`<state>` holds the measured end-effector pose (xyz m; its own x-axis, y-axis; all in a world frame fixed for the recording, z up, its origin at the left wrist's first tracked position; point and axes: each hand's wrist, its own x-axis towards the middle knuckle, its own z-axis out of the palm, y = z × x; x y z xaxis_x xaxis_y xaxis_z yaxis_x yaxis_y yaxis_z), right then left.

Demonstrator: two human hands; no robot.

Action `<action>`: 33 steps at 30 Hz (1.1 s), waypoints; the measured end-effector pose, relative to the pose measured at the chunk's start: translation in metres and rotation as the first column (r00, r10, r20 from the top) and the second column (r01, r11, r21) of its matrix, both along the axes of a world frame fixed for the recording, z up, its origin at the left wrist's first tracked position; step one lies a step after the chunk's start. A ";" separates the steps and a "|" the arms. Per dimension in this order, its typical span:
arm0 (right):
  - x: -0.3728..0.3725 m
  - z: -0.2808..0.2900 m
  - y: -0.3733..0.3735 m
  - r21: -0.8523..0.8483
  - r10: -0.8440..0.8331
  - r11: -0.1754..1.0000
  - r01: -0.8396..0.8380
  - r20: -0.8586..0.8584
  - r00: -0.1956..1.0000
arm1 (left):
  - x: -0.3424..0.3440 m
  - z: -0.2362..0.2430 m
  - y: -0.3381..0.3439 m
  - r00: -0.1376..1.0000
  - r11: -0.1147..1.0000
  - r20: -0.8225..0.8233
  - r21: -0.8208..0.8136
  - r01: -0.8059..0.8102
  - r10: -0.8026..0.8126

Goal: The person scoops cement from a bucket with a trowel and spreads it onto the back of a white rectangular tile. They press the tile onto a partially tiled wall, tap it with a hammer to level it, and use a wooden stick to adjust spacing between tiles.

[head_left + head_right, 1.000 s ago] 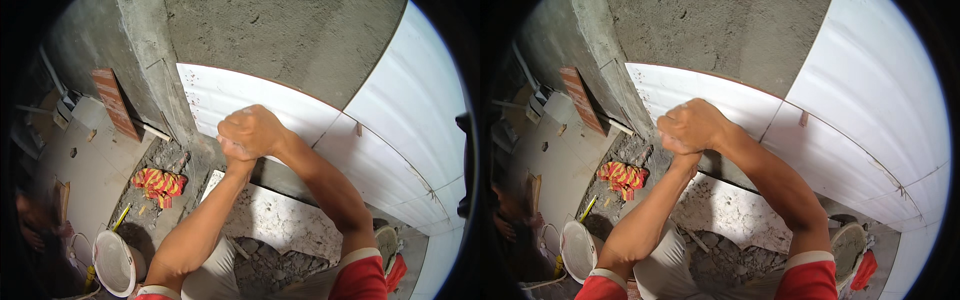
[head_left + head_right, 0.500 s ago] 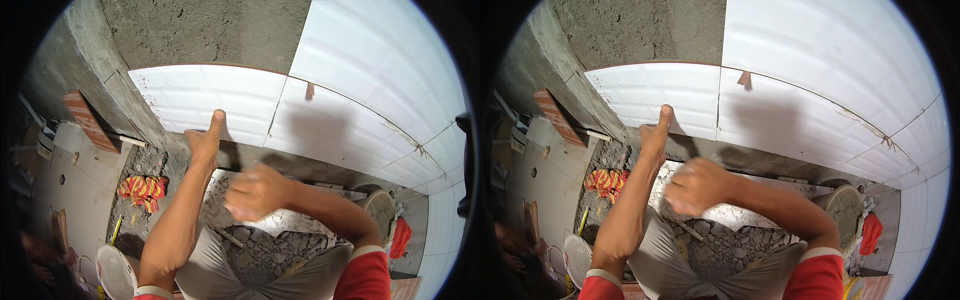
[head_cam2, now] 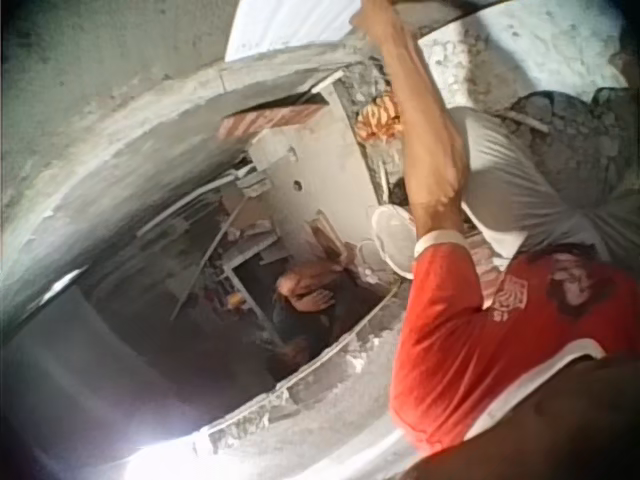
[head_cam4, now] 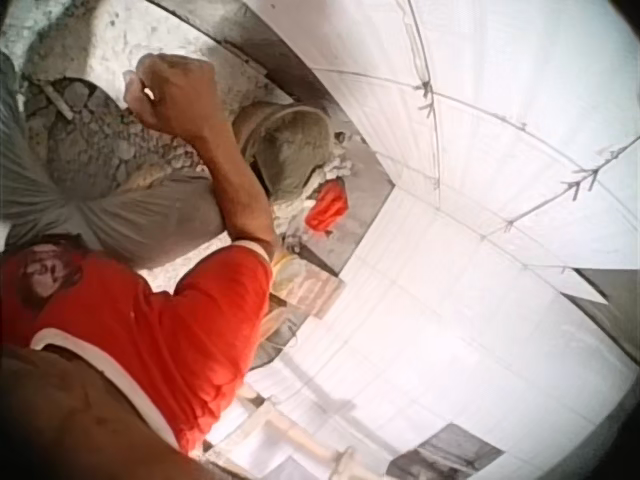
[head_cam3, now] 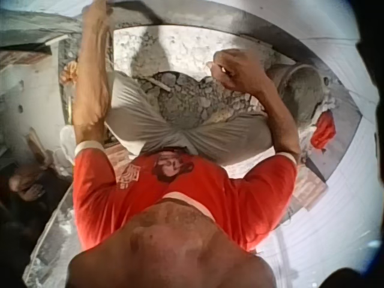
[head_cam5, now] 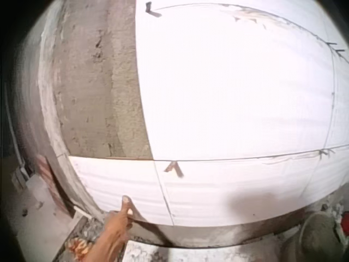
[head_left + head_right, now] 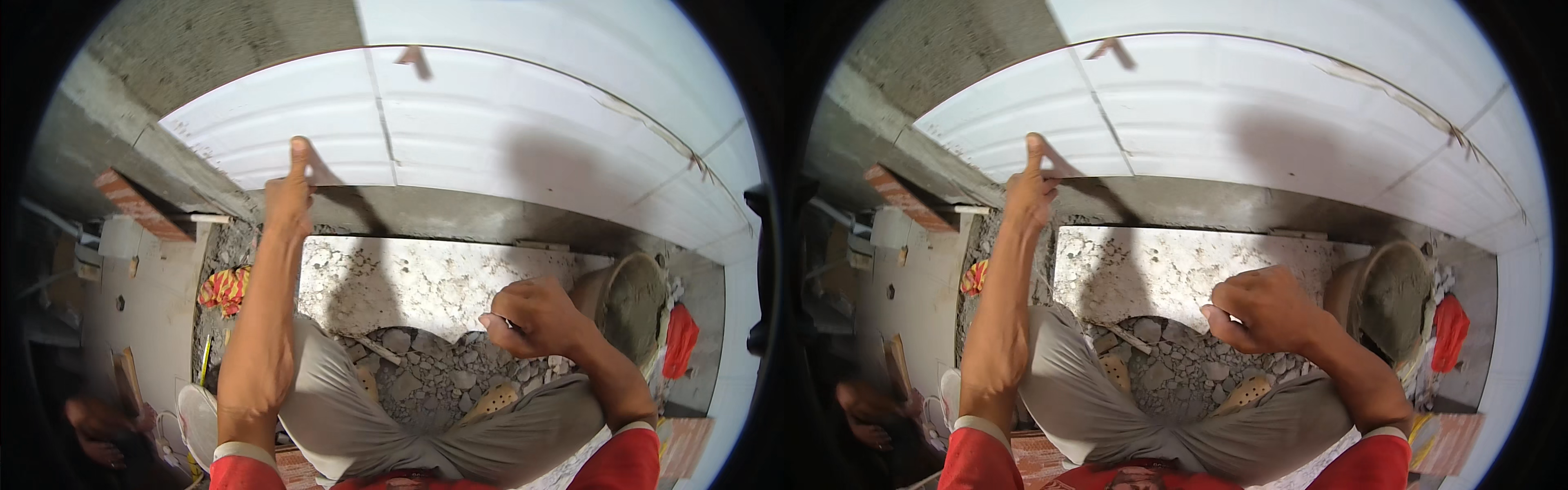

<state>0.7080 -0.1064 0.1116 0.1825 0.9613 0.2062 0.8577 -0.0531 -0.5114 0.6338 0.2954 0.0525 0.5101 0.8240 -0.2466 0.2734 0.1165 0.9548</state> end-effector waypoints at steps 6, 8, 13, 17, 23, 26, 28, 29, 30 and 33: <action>0.000 -0.011 -0.036 -0.005 -0.061 0.998 0.060 -0.059 0.996 | -0.013 -0.027 0.060 0.928 0.921 -0.026 0.112 0.373 -0.372; -0.003 -0.013 -0.044 0.032 -0.070 0.997 0.070 0.013 0.997 | -0.011 -0.028 0.070 0.946 0.930 -0.036 0.174 0.323 -0.322; 0.000 0.013 -0.067 0.316 -0.220 0.925 0.210 -0.007 0.976 | 0.001 -0.018 0.072 0.990 0.992 0.072 -0.024 0.123 -0.121; 0.015 0.046 -0.124 0.291 -0.461 0.855 0.429 0.048 0.886 | 0.003 -0.008 0.062 0.990 0.984 0.114 -0.148 0.100 -0.083; -0.014 0.059 -0.323 0.553 -0.886 0.298 0.778 -0.144 0.441 | 0.003 -0.006 0.078 0.991 0.965 0.131 -0.260 0.031 0.004; -0.051 0.029 -0.419 0.393 -0.862 -0.253 0.884 -0.506 -0.022 | 0.006 -0.011 0.085 0.968 0.970 -0.069 0.032 0.242 -0.240; -0.065 -0.013 -0.472 0.311 -0.811 -0.470 0.826 -0.521 -0.266 | 0.009 -0.009 0.080 0.924 0.930 -0.219 0.129 0.345 -0.312; -0.076 -0.041 -0.489 0.273 -0.809 -0.500 0.822 -0.486 -0.331 | 0.008 -0.003 0.075 0.973 0.959 -0.004 -0.171 0.225 -0.229; -0.085 -0.071 -0.503 0.217 -0.787 -0.555 0.803 -0.449 -0.422 | 0.007 0.002 0.069 0.983 0.869 0.171 -0.474 0.145 -0.071; -0.118 -0.162 -0.515 0.077 -0.797 -0.552 0.830 -0.340 -0.498 | 0.011 0.012 0.051 0.991 0.888 0.133 -0.457 0.044 0.019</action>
<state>0.5905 -0.6210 -0.0509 0.6558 -0.7265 0.2052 -0.3441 -0.5296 -0.7753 0.6446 0.3463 0.0650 0.5733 0.6286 -0.5256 0.1548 0.5468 0.8228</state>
